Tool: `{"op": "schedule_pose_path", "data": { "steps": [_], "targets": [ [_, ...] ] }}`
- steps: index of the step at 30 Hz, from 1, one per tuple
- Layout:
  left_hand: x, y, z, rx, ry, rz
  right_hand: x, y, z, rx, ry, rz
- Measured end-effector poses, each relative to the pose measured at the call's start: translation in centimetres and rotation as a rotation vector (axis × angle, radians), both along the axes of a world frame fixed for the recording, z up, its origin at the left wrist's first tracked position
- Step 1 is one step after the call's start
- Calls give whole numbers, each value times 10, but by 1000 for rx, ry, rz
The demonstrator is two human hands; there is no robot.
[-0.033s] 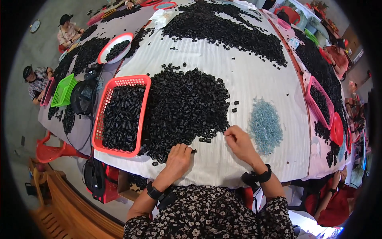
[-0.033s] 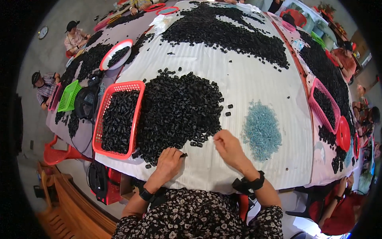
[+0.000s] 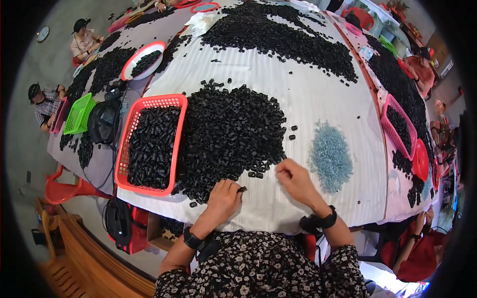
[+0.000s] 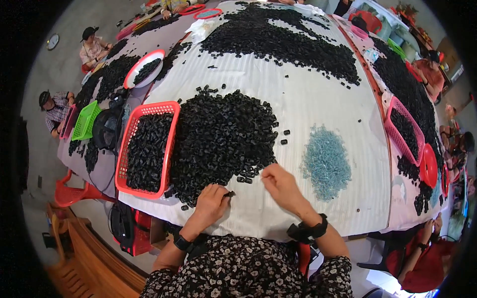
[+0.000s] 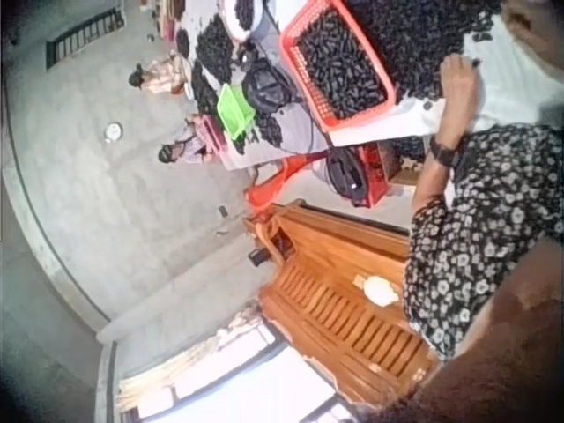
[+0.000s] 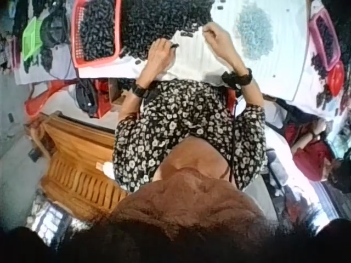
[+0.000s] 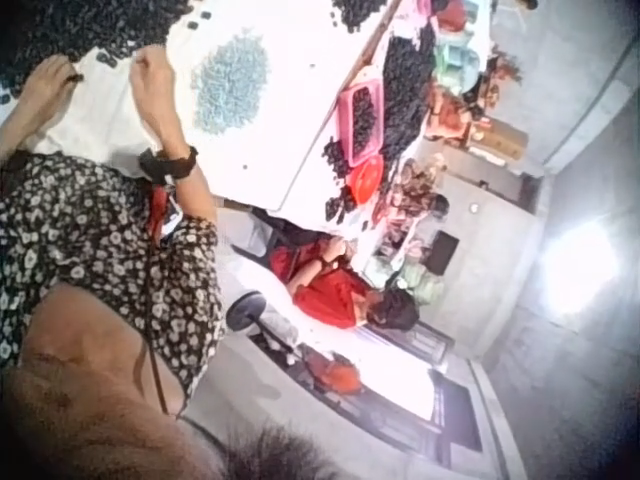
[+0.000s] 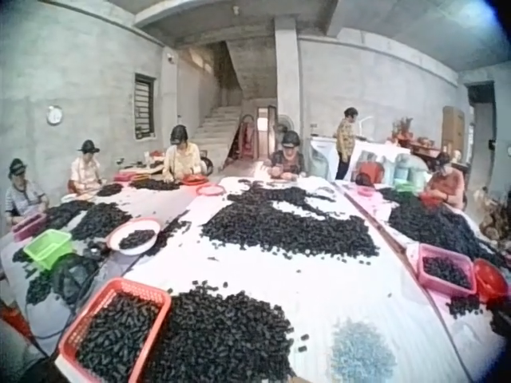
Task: Manually sorting and inspecting small black plastic shoe components on a large production table.
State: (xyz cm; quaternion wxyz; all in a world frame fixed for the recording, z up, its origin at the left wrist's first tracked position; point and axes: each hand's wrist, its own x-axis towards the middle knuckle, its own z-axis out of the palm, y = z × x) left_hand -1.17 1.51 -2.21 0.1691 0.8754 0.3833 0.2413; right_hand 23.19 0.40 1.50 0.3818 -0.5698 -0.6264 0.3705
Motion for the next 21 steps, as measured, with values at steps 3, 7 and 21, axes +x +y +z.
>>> {"op": "schedule_pose_path", "data": {
  "steps": [3, 7, 21],
  "targets": [
    [0, -2, 7, -499, -350, 26, -23, -6, 7, -104, 205, 130],
    [-6, 1, 30, -1176, -873, 14, -38, -11, 8, -200, 373, 188],
    [-16, -2, 41, -1302, -982, 82, -52, -8, -2, -98, 358, 92]
  ]
}}
